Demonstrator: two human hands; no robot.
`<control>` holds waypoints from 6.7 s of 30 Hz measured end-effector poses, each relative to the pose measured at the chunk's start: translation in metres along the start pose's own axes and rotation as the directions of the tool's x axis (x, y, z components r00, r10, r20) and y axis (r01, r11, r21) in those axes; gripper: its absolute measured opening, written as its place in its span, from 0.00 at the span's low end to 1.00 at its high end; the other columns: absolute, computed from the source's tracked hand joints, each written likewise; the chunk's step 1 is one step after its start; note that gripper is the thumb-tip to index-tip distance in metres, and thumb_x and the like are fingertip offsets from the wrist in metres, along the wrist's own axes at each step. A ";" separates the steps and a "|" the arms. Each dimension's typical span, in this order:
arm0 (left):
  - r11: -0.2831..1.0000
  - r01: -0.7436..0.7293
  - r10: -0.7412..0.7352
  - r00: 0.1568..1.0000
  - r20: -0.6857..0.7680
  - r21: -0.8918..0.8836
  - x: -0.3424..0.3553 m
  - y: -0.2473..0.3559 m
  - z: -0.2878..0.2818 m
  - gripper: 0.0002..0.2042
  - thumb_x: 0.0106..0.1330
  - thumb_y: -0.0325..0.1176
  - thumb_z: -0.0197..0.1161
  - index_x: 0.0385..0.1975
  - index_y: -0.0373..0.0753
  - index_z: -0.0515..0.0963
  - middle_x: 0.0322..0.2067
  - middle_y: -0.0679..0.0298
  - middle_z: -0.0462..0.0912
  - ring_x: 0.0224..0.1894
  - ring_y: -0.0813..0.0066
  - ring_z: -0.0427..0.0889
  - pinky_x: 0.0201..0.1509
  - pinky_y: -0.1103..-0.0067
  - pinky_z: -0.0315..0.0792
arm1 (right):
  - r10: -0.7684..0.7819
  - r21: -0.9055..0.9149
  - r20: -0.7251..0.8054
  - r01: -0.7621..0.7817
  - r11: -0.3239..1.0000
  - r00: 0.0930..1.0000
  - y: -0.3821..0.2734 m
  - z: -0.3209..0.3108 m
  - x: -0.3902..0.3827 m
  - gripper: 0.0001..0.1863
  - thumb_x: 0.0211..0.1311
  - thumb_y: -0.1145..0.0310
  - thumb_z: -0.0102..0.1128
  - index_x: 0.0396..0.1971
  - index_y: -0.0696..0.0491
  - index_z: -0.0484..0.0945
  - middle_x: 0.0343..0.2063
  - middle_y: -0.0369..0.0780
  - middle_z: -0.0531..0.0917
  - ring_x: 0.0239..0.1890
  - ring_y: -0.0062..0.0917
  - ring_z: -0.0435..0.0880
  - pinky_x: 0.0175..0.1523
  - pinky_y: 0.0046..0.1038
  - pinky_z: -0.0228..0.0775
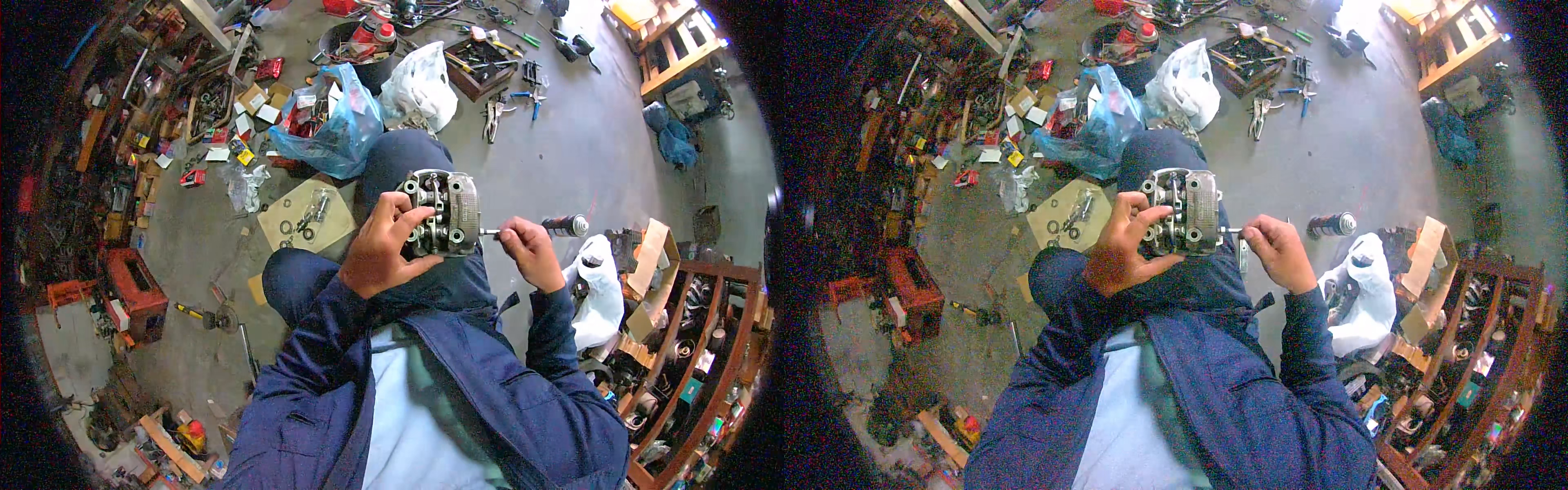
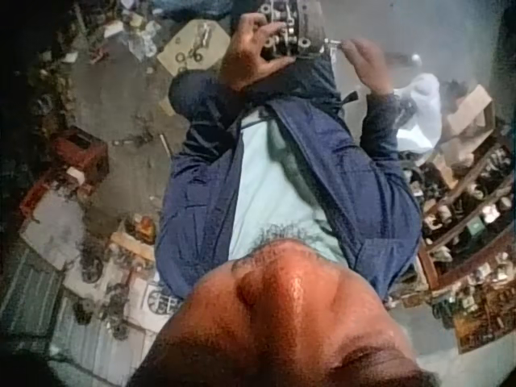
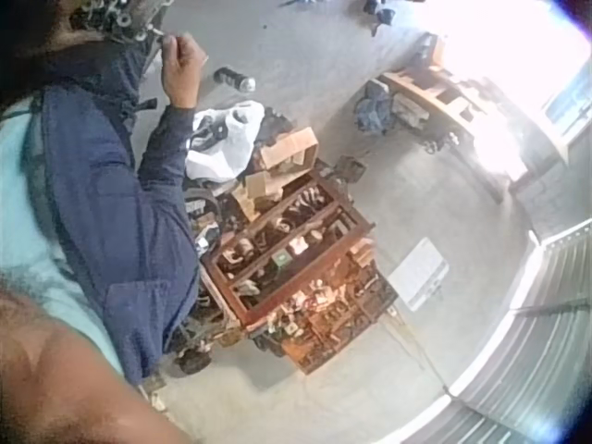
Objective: The person handles a motorcycle engine cylinder head while seated, inserting components and checking the fit of the rocker arms and valves.
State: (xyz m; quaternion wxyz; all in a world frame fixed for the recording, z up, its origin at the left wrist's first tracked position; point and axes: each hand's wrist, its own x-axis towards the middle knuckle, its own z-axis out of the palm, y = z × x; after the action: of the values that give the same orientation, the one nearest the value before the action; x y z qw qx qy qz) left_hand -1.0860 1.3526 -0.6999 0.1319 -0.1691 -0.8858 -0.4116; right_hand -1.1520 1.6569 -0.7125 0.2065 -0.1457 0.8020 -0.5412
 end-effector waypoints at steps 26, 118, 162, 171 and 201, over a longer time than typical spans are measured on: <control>0.999 -0.037 0.040 0.994 -0.106 0.038 0.007 -0.002 0.009 0.36 0.47 0.36 0.85 0.56 0.35 0.73 0.50 0.48 0.73 0.50 0.49 0.79 0.55 0.62 0.78 | 0.026 0.384 -0.156 0.037 0.923 0.987 -0.002 0.016 -0.003 0.07 0.76 0.72 0.61 0.42 0.60 0.83 0.33 0.35 0.81 0.32 0.14 0.76 0.36 0.19 0.69; 0.962 0.025 -0.037 0.999 -0.040 -0.271 -0.009 -0.008 0.035 0.60 0.40 0.48 0.86 0.74 0.39 0.55 0.73 0.42 0.60 0.77 0.32 0.54 0.79 0.46 0.50 | -0.226 -0.056 0.014 0.226 0.972 0.974 -0.019 0.047 0.001 0.20 0.60 0.75 0.62 0.54 0.60 0.81 0.50 0.51 0.86 0.54 0.46 0.87 0.60 0.36 0.76; 0.987 0.039 -0.036 0.999 -0.023 0.157 -0.013 0.035 0.001 0.34 0.55 0.45 0.82 0.57 0.37 0.72 0.69 0.32 0.63 0.69 0.33 0.70 0.71 0.55 0.71 | -0.240 0.017 -0.003 0.240 0.971 0.971 -0.019 0.046 0.024 0.15 0.62 0.71 0.61 0.49 0.58 0.82 0.41 0.51 0.85 0.43 0.46 0.87 0.49 0.34 0.77; 0.930 0.183 -0.219 0.972 0.082 0.320 -0.014 0.066 -0.006 0.33 0.63 0.40 0.76 0.62 0.29 0.71 0.73 0.27 0.56 0.70 0.34 0.72 0.67 0.65 0.77 | -0.264 -0.017 -0.018 0.263 0.965 0.964 -0.033 0.042 0.021 0.15 0.57 0.72 0.64 0.45 0.58 0.82 0.31 0.44 0.79 0.28 0.32 0.75 0.36 0.29 0.69; 0.972 0.197 -0.194 0.980 -0.033 0.127 -0.013 0.065 0.001 0.32 0.60 0.25 0.75 0.59 0.32 0.62 0.71 0.32 0.60 0.70 0.34 0.70 0.71 0.62 0.72 | -0.349 -0.081 -0.037 0.345 0.935 0.937 -0.027 0.045 0.028 0.11 0.61 0.75 0.58 0.43 0.59 0.82 0.33 0.50 0.82 0.34 0.45 0.83 0.43 0.36 0.75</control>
State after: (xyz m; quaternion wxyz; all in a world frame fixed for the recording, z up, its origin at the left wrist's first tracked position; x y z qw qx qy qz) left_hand -1.0476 1.3897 -0.6608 0.1105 -0.0680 -0.9216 -0.3659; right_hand -1.1537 1.5976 -0.7069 0.0821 -0.2785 0.7880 -0.5429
